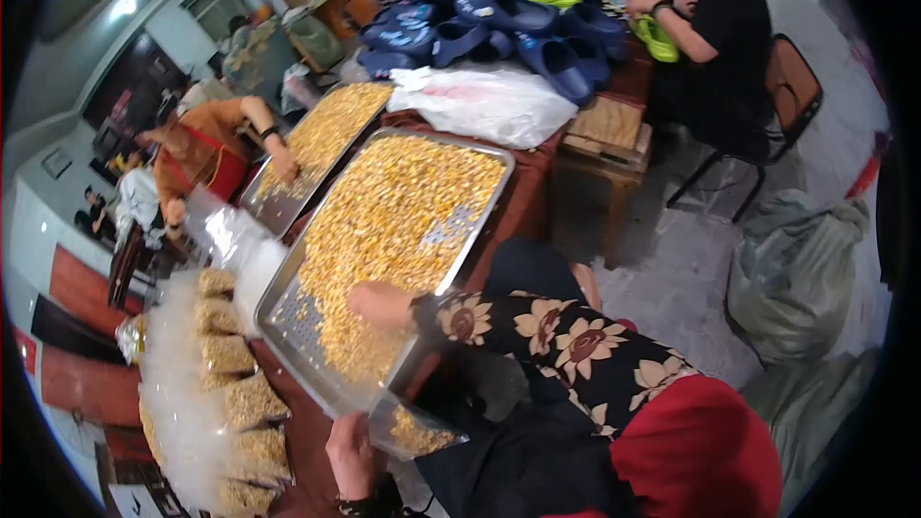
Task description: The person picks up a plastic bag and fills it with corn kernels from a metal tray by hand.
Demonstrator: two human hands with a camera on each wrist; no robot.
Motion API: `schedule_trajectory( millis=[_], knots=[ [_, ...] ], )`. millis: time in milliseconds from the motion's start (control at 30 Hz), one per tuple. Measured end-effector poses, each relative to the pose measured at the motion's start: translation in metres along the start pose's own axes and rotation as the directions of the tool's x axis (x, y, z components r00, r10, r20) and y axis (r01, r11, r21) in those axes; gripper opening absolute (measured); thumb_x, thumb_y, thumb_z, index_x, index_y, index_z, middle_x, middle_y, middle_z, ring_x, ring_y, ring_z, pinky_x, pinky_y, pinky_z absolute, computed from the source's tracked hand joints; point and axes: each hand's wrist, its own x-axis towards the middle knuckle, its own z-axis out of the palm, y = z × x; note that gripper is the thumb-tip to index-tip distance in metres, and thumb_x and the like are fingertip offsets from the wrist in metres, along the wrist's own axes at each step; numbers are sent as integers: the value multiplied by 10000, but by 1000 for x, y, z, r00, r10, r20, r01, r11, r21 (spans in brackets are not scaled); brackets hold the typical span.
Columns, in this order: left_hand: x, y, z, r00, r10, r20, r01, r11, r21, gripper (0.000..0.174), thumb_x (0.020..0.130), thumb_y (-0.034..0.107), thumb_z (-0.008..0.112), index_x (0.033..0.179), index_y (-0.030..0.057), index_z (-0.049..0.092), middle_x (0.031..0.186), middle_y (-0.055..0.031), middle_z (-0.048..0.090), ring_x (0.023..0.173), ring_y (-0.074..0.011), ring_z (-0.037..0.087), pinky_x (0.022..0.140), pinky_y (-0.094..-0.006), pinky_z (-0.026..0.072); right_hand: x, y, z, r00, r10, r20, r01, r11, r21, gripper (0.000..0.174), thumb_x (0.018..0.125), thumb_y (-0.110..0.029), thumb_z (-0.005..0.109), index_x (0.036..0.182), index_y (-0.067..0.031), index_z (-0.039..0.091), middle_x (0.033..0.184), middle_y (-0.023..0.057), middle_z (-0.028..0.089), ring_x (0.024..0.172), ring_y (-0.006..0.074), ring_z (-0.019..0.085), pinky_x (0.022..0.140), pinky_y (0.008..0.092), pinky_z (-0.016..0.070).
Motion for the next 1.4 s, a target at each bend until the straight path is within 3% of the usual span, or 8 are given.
schedule_trajectory(
  millis=[33, 133, 233, 333, 433, 500, 733, 1400],
  knots=[
    [-2, -5, 1, 1000, 16, -6, -16, 999, 28, 140, 822, 2, 560, 943, -8, 628, 842, -189, 611, 783, -368, 613, 689, -385, 492, 4, 11, 3, 980, -197, 14, 197, 967, -159, 102, 689, -84, 565, 683, -4, 627, 690, 227, 593, 681, 409, 602, 584, 461, 490],
    [-3, 0, -2, 998, -22, 56, 19, 999, 50, 155, 817, -11, 554, 955, -8, 623, 840, -190, 608, 789, -374, 610, 695, -387, 491, 5, 10, 7, 983, -177, 36, 181, 950, -254, 118, 685, -104, 568, 680, -1, 623, 704, 231, 595, 704, 409, 602, 618, 466, 490],
    [-5, -14, 4, 1000, 4, 23, -5, 1000, 12, 165, 803, -22, 557, 955, -10, 620, 828, -195, 594, 794, -384, 601, 700, -402, 485, 8, 9, 17, 998, -51, -44, 52, 998, 28, 151, 673, -153, 577, 643, -9, 614, 666, 228, 575, 659, 406, 583, 597, 489, 458],
    [-6, -12, 3, 999, 33, 26, -35, 997, 66, 161, 901, 53, 560, 1024, -15, 639, 928, -211, 660, 852, -340, 634, 785, -377, 501, 23, 2, 27, 992, -102, -81, 119, 962, 245, 140, 611, -179, 625, 658, -58, 675, 543, 164, 556, 479, 260, 551, 502, 407, 429],
    [-3, -1, 2, 999, -28, 38, 26, 997, 68, 169, 912, 87, 569, 1014, -24, 645, 932, -212, 664, 858, -330, 638, 794, -377, 499, 15, -49, 10, 979, 59, 194, -156, 830, 536, 142, 682, -158, 667, 738, -36, 712, 598, 76, 650, 522, 155, 617, 499, 303, 478],
    [-2, -9, 5, 999, -4, 41, 1, 996, 90, 170, 910, 85, 569, 1015, -26, 645, 936, -210, 666, 864, -327, 638, 799, -377, 498, 10, -76, 4, 951, -53, 303, -154, 773, 616, 122, 691, -127, 682, 767, -40, 723, 642, 73, 672, 550, 137, 639, 504, 275, 491],
    [2, 6, 4, 999, 14, 44, -16, 999, 52, 181, 913, 56, 548, 1042, -41, 630, 961, -203, 664, 885, -309, 633, 825, -365, 493, -11, -84, 36, 823, -463, 330, 274, 832, 483, 112, 635, -111, 655, 705, -35, 700, 667, 109, 662, 618, 222, 636, 549, 354, 473],
    [3, -3, 7, 998, 58, 38, -58, 998, -9, 182, 895, 5, 574, 1062, -57, 609, 1022, -249, 643, 944, -341, 618, 857, -370, 470, -20, -71, 54, 784, -384, 488, 211, 904, 372, 164, 680, -159, 649, 756, -21, 695, 690, 163, 648, 633, 284, 629, 572, 394, 464]
  ],
)
